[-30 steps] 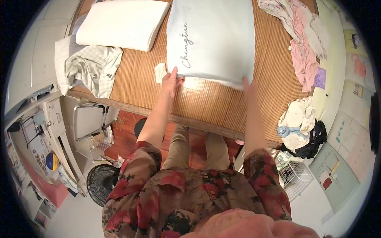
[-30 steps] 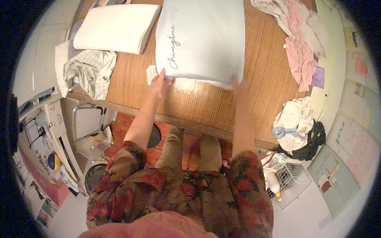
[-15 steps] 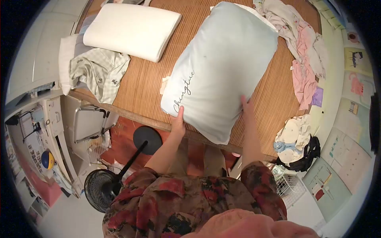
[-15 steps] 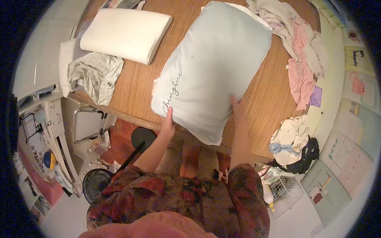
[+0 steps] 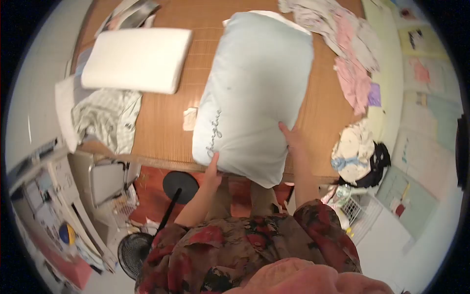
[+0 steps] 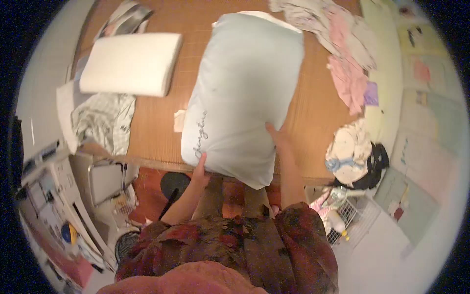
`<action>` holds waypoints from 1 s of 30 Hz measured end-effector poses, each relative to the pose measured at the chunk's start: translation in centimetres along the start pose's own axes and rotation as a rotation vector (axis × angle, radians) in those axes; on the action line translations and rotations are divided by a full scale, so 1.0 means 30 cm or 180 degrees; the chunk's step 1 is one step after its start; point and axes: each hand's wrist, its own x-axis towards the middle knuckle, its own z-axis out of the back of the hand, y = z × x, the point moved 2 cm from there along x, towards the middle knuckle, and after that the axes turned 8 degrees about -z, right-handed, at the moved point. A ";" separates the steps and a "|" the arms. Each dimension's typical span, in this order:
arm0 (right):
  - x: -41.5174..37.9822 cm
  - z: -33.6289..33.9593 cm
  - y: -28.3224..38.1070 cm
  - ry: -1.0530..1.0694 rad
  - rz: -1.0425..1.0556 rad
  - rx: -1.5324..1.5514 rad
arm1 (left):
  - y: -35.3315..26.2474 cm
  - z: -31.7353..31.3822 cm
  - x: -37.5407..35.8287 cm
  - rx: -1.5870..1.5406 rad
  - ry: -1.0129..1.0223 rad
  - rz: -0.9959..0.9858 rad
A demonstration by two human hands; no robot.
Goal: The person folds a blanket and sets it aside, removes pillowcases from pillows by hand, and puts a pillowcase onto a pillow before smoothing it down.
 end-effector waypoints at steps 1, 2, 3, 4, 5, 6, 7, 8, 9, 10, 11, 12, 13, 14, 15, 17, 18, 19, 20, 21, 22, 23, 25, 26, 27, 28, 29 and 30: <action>-0.022 0.016 -0.017 -0.0007 -0.0299 0.0158 | 0.032 0.034 0.004 -0.0111 0.0056 0.0050; -0.046 0.040 -0.042 -0.0119 -0.0281 0.0209 | 0.059 0.072 -0.006 -0.0049 0.0132 0.0126; -0.075 0.055 -0.083 -0.0072 -0.0281 0.0208 | 0.068 0.108 -0.020 0.0388 0.0383 -0.0110; -0.109 0.065 -0.117 0.0000 -0.0279 0.0203 | 0.051 0.099 -0.037 0.0812 0.0628 -0.0373; -0.146 0.075 -0.153 0.0070 -0.0323 0.0230 | 0.031 0.092 -0.045 0.0857 0.0682 -0.0358; -0.189 0.080 -0.190 0.0151 -0.0368 0.0259 | -0.014 0.046 -0.086 0.0588 0.0198 -0.0083; -0.214 0.080 -0.264 0.0109 -0.0168 0.0050 | -0.045 0.027 -0.110 0.0326 -0.0297 0.0190; -0.245 0.081 -0.337 0.0060 0.0020 -0.0165 | -0.068 0.111 -0.037 0.0247 -0.0108 0.0222; -0.308 0.060 -0.352 0.0255 -0.0165 -0.0082 | -0.134 0.114 -0.015 0.0295 -0.0083 0.0243; -0.368 0.021 -0.351 0.0453 -0.0346 -0.0002 | -0.205 0.084 0.013 0.0417 -0.0087 0.0260; -0.393 -0.014 -0.424 0.0529 -0.0428 -0.0070 | -0.273 0.040 0.038 0.0538 -0.0100 0.0276; -0.399 -0.048 -0.483 0.0610 -0.0514 -0.0135 | -0.352 -0.025 0.068 0.0908 -0.0005 -0.0340; -0.408 -0.069 -0.482 0.0586 -0.0529 -0.0097 | -0.428 -0.104 0.105 0.1273 0.0093 -0.0954; -0.426 -0.093 -0.451 0.0953 -0.0547 -0.0024 | -0.496 -0.174 0.161 0.1765 -0.0124 -0.1437; -0.434 -0.111 -0.433 0.1328 -0.0559 0.0056 | -0.558 -0.248 0.220 0.2258 -0.0343 -0.1928; -0.349 -0.079 -0.379 0.0938 0.0180 -0.0281 | -0.645 -0.392 0.325 0.2452 -0.0855 -0.2429; -0.276 -0.033 -0.326 0.0682 0.0683 -0.0601 | -0.634 -0.516 0.326 0.2879 -0.0633 -0.2771; -0.200 0.031 -0.269 0.0288 0.0599 -0.0594 | -0.596 -0.638 0.324 0.3286 -0.0392 -0.3126; -0.132 0.106 -0.196 -0.0114 0.0521 -0.0580 | -0.546 -0.702 0.372 0.4220 -0.0178 -0.3905; -0.106 0.182 -0.069 -0.0608 0.0983 -0.0851 | -0.487 -0.756 0.413 0.5148 0.0063 -0.4688; -0.085 0.261 0.052 -0.1112 0.1433 -0.1124 | -0.414 -0.833 0.403 0.5386 0.0090 -0.4951; -0.023 0.338 0.115 -0.1341 0.1711 -0.1325 | -0.339 -0.912 0.385 0.5622 0.0112 -0.5207; 0.085 0.468 0.233 -0.1647 0.1975 -0.1681 | -0.232 -1.020 0.355 0.6402 0.0288 -0.5034; 0.140 0.523 0.284 -0.1723 0.1961 -0.1834 | -0.195 -1.044 0.365 0.7198 0.0450 -0.4769; 0.230 0.588 0.312 -0.1820 0.1910 -0.2090 | -0.179 -1.051 0.394 0.7196 0.0483 -0.4738; 0.324 0.647 0.337 -0.1893 0.1849 -0.2353 | -0.165 -1.047 0.425 0.7150 0.0383 -0.4779; 0.382 0.685 0.396 -0.1950 0.2113 -0.2343 | -0.159 -1.027 0.449 0.7132 0.0266 -0.4786; 0.424 0.710 0.477 -0.1989 0.2379 -0.2320 | -0.154 -1.005 0.467 0.7183 0.0254 -0.4687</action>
